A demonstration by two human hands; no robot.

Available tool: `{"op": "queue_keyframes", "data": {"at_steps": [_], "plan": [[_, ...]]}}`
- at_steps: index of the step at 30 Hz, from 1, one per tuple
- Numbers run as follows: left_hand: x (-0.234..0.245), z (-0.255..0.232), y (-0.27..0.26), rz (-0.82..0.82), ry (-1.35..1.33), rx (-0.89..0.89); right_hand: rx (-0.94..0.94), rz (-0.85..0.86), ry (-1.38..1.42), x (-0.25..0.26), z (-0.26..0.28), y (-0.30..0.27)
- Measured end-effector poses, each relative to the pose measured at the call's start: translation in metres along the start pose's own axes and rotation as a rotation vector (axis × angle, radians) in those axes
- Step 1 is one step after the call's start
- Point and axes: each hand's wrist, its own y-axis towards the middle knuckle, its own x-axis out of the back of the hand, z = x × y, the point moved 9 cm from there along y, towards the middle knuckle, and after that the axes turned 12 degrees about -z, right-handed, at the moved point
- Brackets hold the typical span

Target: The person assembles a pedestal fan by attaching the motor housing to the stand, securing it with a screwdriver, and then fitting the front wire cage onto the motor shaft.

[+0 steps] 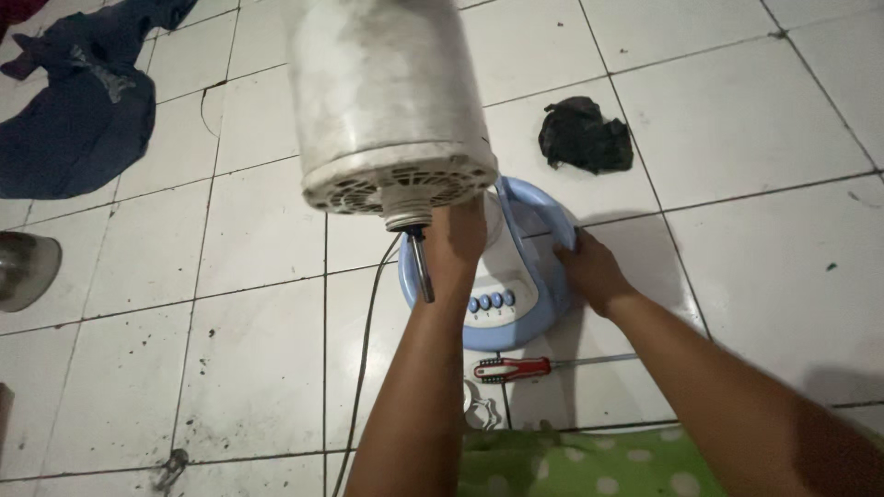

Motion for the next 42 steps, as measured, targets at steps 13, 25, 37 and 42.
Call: {"op": "queue_keyframes", "data": {"at_steps": [13, 25, 37, 42], "plan": [[0.051, -0.020, 0.013, 0.219, -0.160, 0.339, 0.644, -0.027, -0.333, -0.015, 0.083, -0.041], [0.067, 0.022, -0.091, 0.600, 0.076, 0.425, 0.738, 0.199, -0.861, -0.064, 0.059, -0.121], [0.009, 0.076, -0.148, 0.827, 0.430, 0.615, 0.644, 0.209, -0.929, -0.044, 0.048, -0.079], [0.023, 0.061, -0.131, 0.723, 0.370, 0.610, 0.724, 0.131, -0.835, -0.043, 0.051, -0.071]]}}
